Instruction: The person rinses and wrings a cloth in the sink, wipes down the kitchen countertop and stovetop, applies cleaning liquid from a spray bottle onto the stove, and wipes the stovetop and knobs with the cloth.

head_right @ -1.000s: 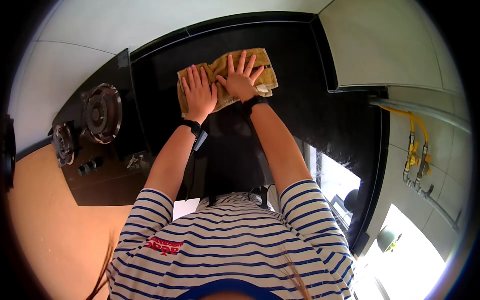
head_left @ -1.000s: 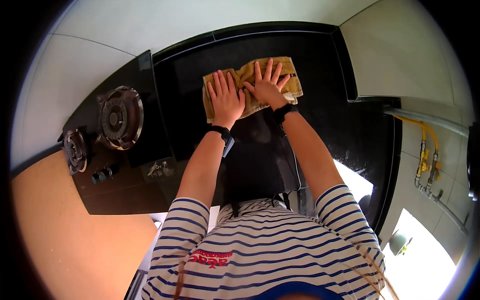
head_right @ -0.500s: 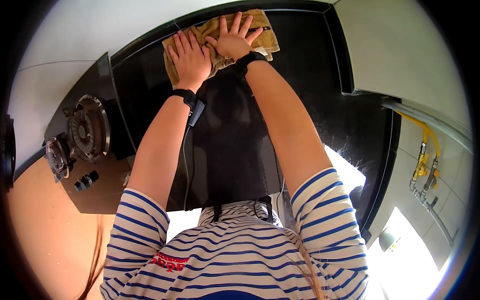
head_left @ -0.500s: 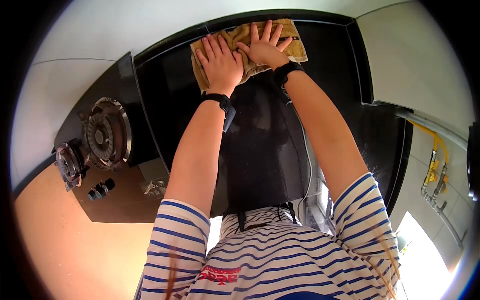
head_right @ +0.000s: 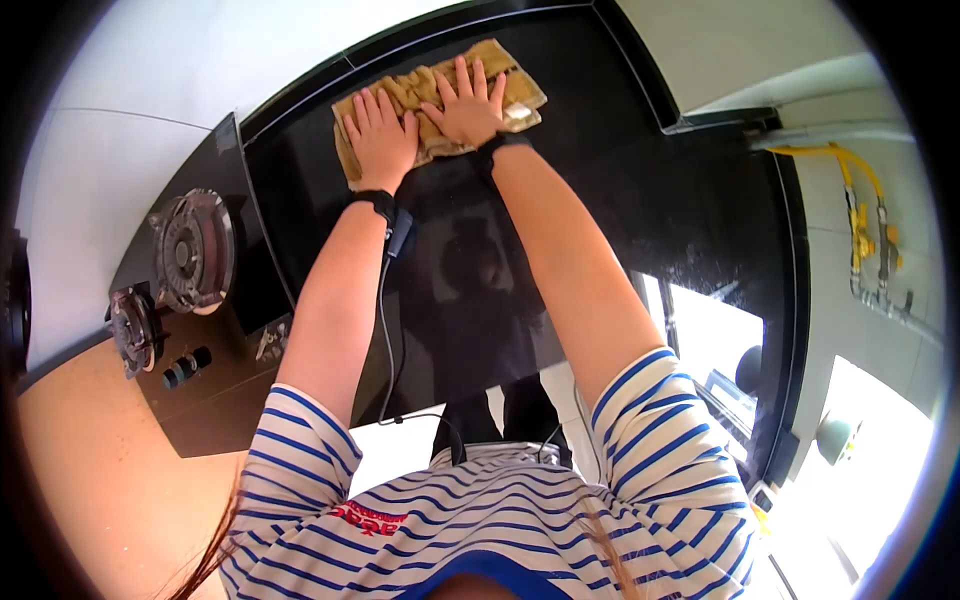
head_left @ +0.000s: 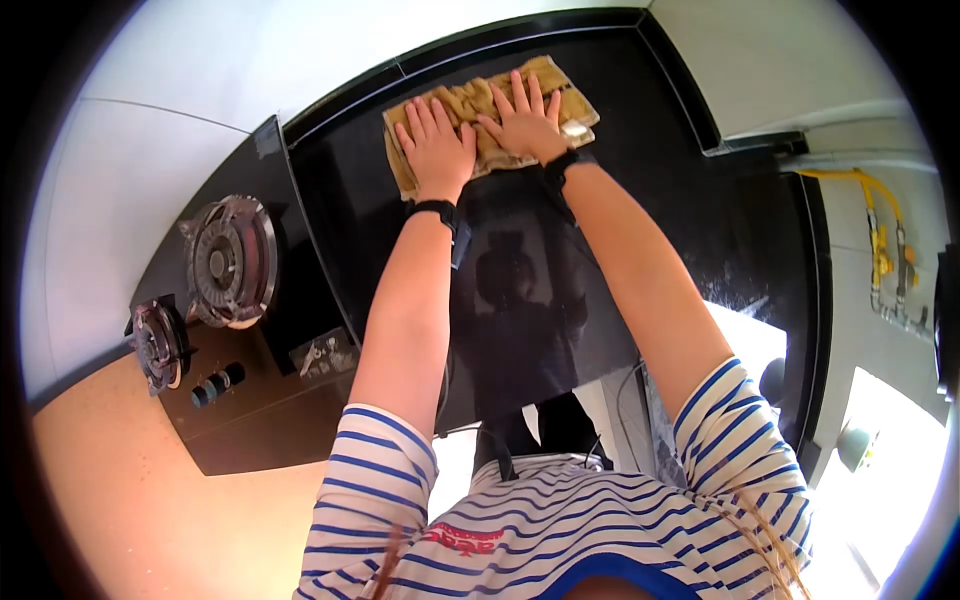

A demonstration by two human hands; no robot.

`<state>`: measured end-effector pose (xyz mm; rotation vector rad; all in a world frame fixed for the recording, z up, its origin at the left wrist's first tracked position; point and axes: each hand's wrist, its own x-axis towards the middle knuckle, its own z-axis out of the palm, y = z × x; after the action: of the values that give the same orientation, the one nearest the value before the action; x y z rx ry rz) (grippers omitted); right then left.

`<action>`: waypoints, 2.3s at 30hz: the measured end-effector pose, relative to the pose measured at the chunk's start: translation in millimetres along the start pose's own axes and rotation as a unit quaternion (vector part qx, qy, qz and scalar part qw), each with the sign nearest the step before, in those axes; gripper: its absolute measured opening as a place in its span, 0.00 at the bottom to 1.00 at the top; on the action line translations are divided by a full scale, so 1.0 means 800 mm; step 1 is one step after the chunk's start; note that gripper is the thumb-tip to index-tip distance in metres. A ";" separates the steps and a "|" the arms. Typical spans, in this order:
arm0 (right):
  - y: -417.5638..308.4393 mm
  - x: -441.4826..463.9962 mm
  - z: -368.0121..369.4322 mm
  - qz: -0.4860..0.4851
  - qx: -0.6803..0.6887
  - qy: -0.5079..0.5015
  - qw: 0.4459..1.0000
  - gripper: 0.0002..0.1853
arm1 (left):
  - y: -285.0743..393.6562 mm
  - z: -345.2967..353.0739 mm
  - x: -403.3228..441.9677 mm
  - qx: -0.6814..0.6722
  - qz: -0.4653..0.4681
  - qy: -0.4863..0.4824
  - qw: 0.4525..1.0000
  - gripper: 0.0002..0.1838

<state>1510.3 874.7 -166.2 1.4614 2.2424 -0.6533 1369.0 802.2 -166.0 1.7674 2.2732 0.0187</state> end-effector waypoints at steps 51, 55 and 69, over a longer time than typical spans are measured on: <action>0.376 -0.543 0.018 0.030 0.554 0.052 0.830 0.09 | 0.167 -0.103 -0.501 -0.477 -0.232 -0.117 0.840 0.19; 0.376 -0.566 0.091 0.096 0.482 0.051 0.870 0.18 | 0.188 -0.067 -0.539 -0.286 -0.191 -0.007 0.939 0.21; 0.365 -0.524 0.021 0.107 0.337 -0.173 0.919 0.13 | 0.170 -0.106 -0.479 -0.467 -0.296 -0.274 0.787 0.14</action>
<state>1941.0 656.2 0.0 1.6776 1.6155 -1.5751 1566.5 484.3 14.6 0.4348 1.7528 0.3834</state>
